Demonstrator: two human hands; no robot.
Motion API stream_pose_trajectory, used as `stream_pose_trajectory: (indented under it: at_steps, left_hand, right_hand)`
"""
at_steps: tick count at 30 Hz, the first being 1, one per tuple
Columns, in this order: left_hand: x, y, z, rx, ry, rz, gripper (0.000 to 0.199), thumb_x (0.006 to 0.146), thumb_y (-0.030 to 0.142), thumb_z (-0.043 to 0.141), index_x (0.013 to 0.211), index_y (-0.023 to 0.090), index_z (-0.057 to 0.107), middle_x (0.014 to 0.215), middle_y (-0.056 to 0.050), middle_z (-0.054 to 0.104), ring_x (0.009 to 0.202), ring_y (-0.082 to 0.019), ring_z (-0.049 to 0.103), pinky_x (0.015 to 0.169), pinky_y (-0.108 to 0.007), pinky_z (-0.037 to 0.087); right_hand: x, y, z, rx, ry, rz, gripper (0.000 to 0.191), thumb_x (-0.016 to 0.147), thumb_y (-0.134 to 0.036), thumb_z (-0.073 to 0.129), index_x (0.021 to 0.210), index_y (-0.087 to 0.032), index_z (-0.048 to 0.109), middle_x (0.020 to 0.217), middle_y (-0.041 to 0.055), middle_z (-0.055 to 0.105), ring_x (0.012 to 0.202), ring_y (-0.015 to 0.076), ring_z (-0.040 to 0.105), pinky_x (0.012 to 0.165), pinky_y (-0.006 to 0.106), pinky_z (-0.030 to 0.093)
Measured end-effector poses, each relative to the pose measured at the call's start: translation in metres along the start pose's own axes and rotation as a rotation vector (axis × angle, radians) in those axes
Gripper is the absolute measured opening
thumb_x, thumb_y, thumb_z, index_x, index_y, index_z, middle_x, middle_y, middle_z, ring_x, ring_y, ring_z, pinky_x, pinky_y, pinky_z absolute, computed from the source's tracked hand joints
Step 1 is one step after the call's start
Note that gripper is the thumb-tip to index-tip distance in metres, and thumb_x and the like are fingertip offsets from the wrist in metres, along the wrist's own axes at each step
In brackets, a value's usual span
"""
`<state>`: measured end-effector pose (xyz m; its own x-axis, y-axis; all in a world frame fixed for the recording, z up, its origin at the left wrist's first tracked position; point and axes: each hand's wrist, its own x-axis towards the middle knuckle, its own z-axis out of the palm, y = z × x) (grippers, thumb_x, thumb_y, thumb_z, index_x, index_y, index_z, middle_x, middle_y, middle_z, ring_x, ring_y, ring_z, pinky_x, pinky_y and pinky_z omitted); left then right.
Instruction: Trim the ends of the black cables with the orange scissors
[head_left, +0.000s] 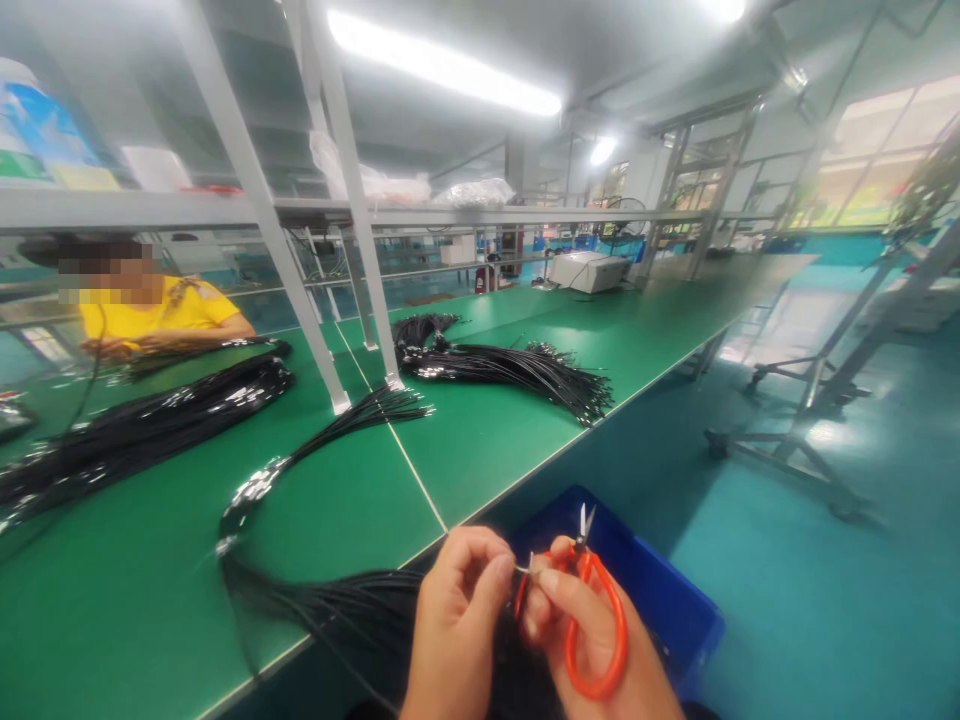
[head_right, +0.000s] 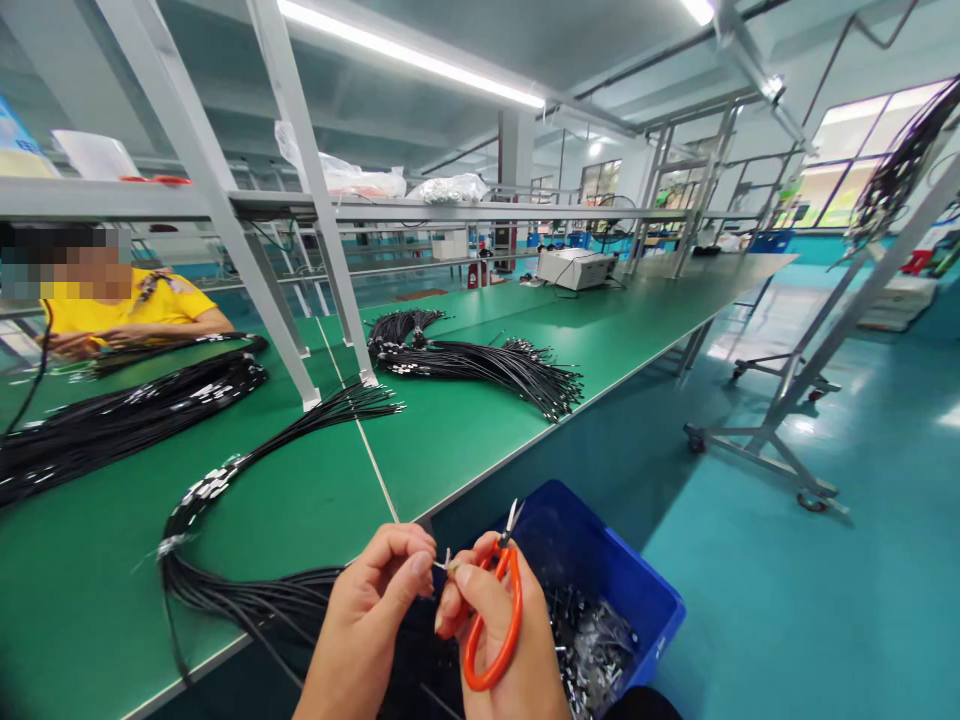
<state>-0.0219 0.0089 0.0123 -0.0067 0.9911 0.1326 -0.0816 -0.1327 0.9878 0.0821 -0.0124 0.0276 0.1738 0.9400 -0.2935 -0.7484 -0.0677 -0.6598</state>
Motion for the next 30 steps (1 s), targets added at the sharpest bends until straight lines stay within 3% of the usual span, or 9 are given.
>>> stream_pose_trajectory:
  at_steps: [3, 6, 8, 12, 16, 19, 24, 30]
  left_hand:
    - [-0.002, 0.009, -0.005, 0.182, 0.103, 0.126, 0.009, 0.08, 0.026, 0.06, 0.078, 0.02, 0.066, 0.079, -0.002, 0.061, 0.074, -0.017, 0.057, 0.067, -0.024, 0.046]
    - [-0.009, 0.017, -0.003, 0.276, 0.143, 0.213, 0.013, 0.077, 0.022, 0.061, 0.088, 0.021, 0.068, 0.083, -0.002, 0.063, 0.07, -0.017, 0.058, 0.066, -0.025, 0.046]
    - [-0.011, 0.016, -0.001, 0.281, 0.061, 0.128, 0.015, 0.076, 0.022, 0.062, 0.091, 0.021, 0.066, 0.078, -0.002, 0.065, 0.064, -0.016, 0.058, 0.062, -0.025, 0.045]
    - [-0.008, 0.003, -0.002, 0.119, -0.248, -0.141, 0.01, 0.08, 0.027, 0.058, 0.078, 0.018, 0.061, 0.067, -0.002, 0.067, 0.06, -0.016, 0.06, 0.053, -0.022, 0.043]
    - [-0.006, -0.003, -0.001, 0.071, -0.173, -0.138, 0.015, 0.078, 0.029, 0.061, 0.07, 0.017, 0.058, 0.061, 0.001, 0.063, 0.053, -0.011, 0.052, 0.048, -0.019, 0.037]
    - [-0.008, 0.0, 0.002, 0.078, -0.108, -0.136, 0.017, 0.074, 0.029, 0.065, 0.066, 0.016, 0.059, 0.058, 0.002, 0.057, 0.05, -0.009, 0.045, 0.046, -0.018, 0.034]
    - [-0.009, 0.003, 0.005, -0.058, -0.185, -0.233, 0.032, 0.071, 0.044, 0.069, 0.064, 0.016, 0.055, 0.051, 0.004, 0.052, 0.041, -0.006, 0.04, 0.039, -0.017, 0.029]
    - [-0.007, 0.0, 0.002, -0.208, -0.16, -0.301, 0.043, 0.063, 0.052, 0.075, 0.063, 0.015, 0.054, 0.046, 0.006, 0.048, 0.038, -0.004, 0.038, 0.037, -0.014, 0.027]
  right_hand:
    - [0.002, 0.001, -0.002, 0.003, 0.006, 0.041, 0.018, 0.059, -0.018, 0.077, 0.072, -0.02, 0.065, 0.058, -0.002, 0.063, 0.052, 0.012, 0.055, 0.051, 0.022, 0.046]
    - [0.007, 0.004, -0.004, 0.001, -0.01, 0.015, 0.021, 0.055, -0.024, 0.08, 0.069, -0.02, 0.065, 0.053, -0.0019, 0.061, 0.05, 0.0133, 0.054, 0.048, 0.024, 0.046]
    - [0.009, 0.007, -0.004, -0.005, -0.029, -0.021, 0.021, 0.055, -0.029, 0.08, 0.068, -0.02, 0.064, 0.051, -0.0016, 0.06, 0.047, 0.0139, 0.052, 0.046, 0.025, 0.045]
    - [0.011, 0.009, -0.005, -0.044, -0.034, -0.078, 0.022, 0.057, -0.034, 0.079, 0.066, -0.022, 0.063, 0.052, -0.0023, 0.056, 0.044, 0.0132, 0.048, 0.043, 0.025, 0.042]
    - [0.007, 0.002, -0.001, -0.141, 0.011, -0.079, 0.024, 0.062, -0.034, 0.079, 0.072, -0.021, 0.062, 0.051, -0.0047, 0.055, 0.043, 0.0098, 0.044, 0.043, 0.021, 0.039]
    - [0.004, -0.004, 0.005, -0.271, 0.067, -0.203, 0.026, 0.062, -0.033, 0.08, 0.076, -0.02, 0.062, 0.058, -0.004, 0.06, 0.05, 0.0098, 0.049, 0.048, 0.019, 0.041]
    - [0.002, 0.0, 0.007, -0.321, 0.066, -0.278, 0.023, 0.064, -0.028, 0.078, 0.075, -0.022, 0.058, 0.058, -0.0069, 0.057, 0.048, 0.0086, 0.05, 0.046, 0.018, 0.04]
    - [0.003, 0.008, -0.009, -0.494, 0.102, -0.491, 0.016, 0.069, -0.028, 0.072, 0.074, -0.023, 0.057, 0.062, -0.0049, 0.06, 0.055, 0.0116, 0.058, 0.053, 0.021, 0.047]
